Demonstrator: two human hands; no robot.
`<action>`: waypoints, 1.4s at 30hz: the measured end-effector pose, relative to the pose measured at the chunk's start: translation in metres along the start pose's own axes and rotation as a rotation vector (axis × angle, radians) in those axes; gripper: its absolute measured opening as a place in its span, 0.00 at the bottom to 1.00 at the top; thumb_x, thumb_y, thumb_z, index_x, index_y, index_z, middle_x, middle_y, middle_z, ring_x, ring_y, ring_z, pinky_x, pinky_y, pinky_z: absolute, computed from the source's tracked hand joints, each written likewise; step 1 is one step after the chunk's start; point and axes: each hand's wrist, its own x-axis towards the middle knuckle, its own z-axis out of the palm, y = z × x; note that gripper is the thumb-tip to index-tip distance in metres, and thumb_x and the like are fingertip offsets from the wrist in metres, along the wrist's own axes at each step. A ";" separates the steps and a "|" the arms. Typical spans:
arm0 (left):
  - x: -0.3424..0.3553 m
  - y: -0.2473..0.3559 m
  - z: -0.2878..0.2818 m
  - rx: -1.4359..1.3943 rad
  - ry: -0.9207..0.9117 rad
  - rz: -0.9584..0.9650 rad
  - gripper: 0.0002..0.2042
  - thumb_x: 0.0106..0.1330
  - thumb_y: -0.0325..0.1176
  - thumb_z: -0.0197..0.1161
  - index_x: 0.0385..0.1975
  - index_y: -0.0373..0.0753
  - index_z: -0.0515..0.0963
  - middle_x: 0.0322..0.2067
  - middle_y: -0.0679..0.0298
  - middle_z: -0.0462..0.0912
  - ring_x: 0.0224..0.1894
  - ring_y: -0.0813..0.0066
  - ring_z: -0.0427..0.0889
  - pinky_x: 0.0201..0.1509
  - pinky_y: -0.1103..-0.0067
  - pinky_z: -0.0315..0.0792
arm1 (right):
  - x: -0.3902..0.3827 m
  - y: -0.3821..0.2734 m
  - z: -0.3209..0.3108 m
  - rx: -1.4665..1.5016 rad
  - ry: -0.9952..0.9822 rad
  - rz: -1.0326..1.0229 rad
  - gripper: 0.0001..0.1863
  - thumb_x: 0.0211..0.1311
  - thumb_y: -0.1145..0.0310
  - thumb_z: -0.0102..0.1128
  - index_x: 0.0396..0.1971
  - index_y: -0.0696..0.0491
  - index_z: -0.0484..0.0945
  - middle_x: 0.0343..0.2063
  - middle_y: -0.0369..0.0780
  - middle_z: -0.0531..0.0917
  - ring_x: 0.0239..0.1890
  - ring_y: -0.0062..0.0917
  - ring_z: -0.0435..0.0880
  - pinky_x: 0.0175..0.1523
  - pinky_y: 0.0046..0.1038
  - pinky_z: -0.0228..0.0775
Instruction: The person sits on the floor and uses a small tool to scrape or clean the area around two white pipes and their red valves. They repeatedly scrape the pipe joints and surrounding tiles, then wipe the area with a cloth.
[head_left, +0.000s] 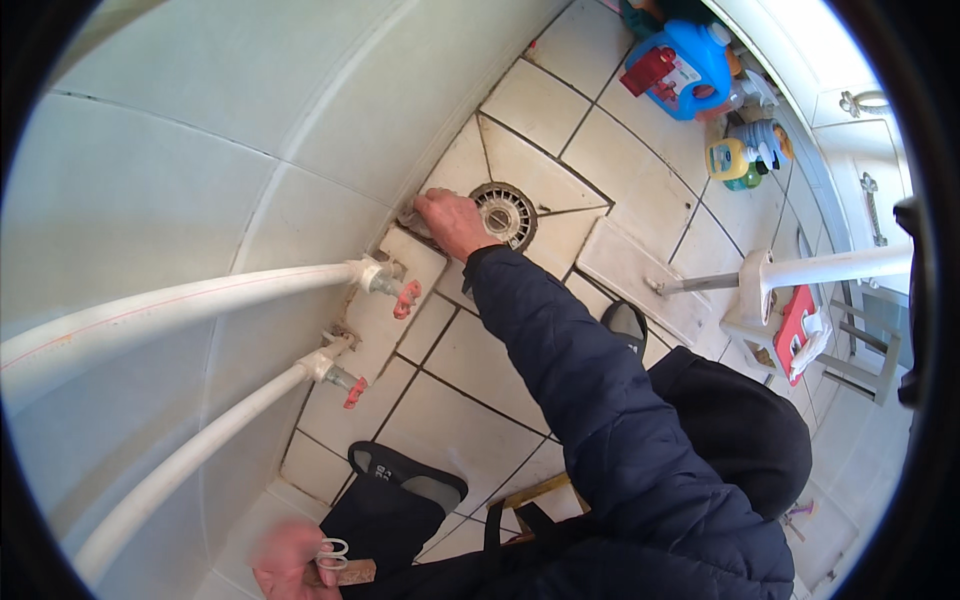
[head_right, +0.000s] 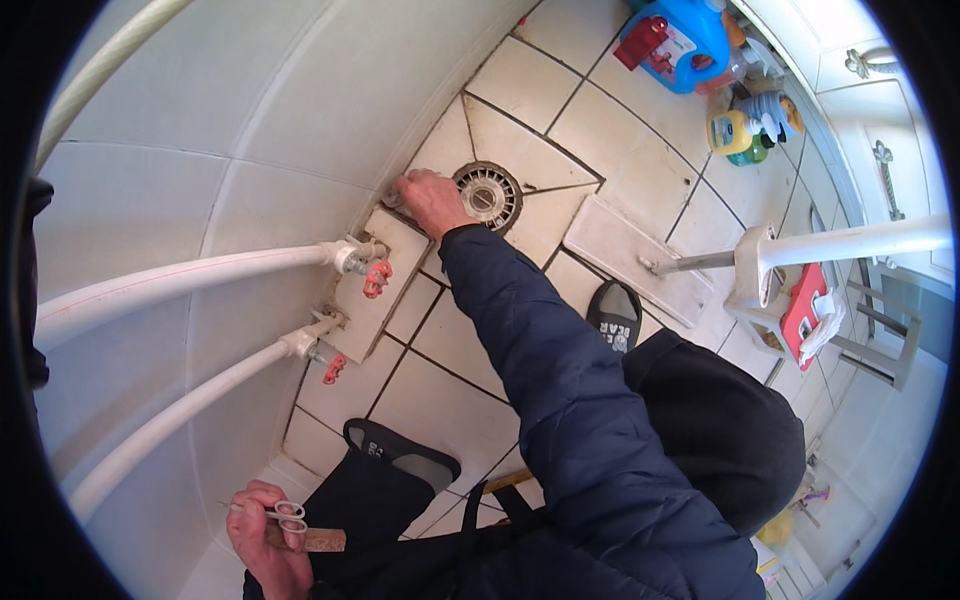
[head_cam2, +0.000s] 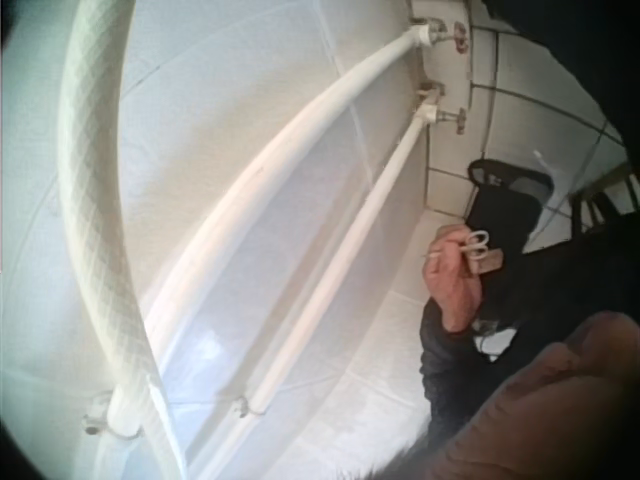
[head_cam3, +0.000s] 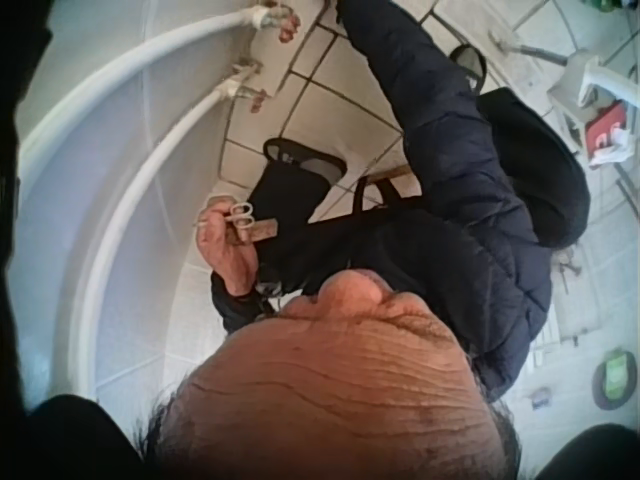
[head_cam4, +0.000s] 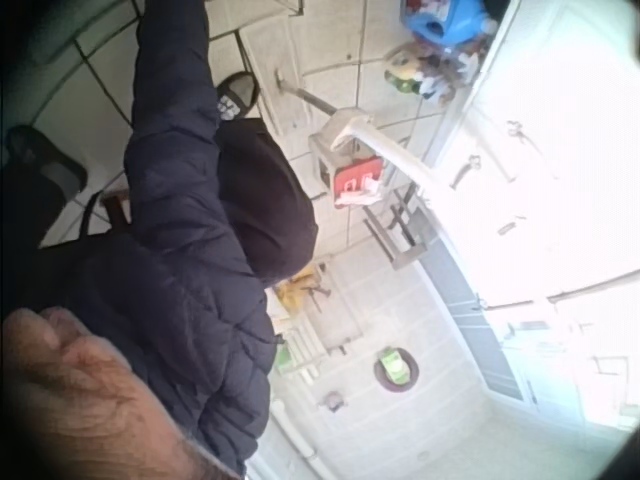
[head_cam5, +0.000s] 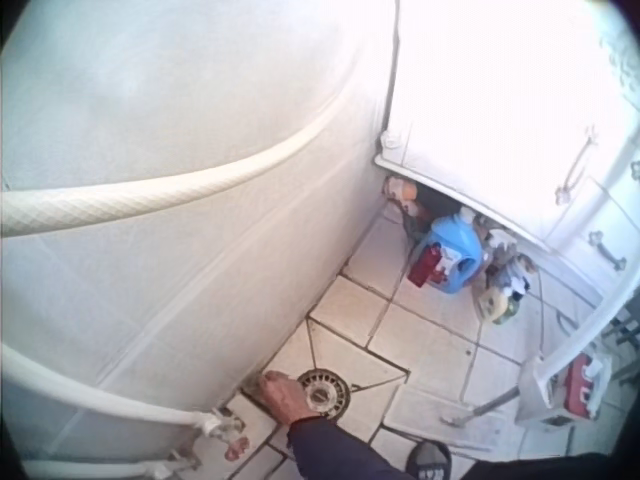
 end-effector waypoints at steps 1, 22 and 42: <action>0.000 0.002 0.000 -0.002 0.003 0.002 0.11 0.75 0.35 0.54 0.32 0.35 0.73 0.31 0.60 0.71 0.16 0.81 0.68 0.15 0.87 0.64 | 0.004 -0.001 0.002 0.006 0.102 0.050 0.06 0.59 0.73 0.54 0.34 0.54 0.79 0.31 0.45 0.82 0.39 0.43 0.84 0.41 0.43 0.78; -0.030 0.026 0.002 -0.035 -0.261 0.005 0.11 0.77 0.33 0.53 0.40 0.31 0.78 0.37 0.56 0.79 0.24 0.79 0.72 0.30 0.83 0.67 | 0.040 0.010 -0.118 -0.215 -0.182 0.020 0.11 0.55 0.73 0.57 0.39 0.57 0.75 0.30 0.50 0.85 0.34 0.48 0.85 0.37 0.47 0.76; -0.077 0.024 0.016 -0.139 -0.320 0.166 0.11 0.74 0.38 0.56 0.34 0.37 0.75 0.29 0.62 0.77 0.17 0.84 0.68 0.17 0.86 0.60 | -0.149 0.002 -0.431 -0.111 -1.080 0.497 0.22 0.63 0.68 0.49 0.58 0.54 0.72 0.42 0.44 0.83 0.34 0.28 0.89 0.28 0.30 0.81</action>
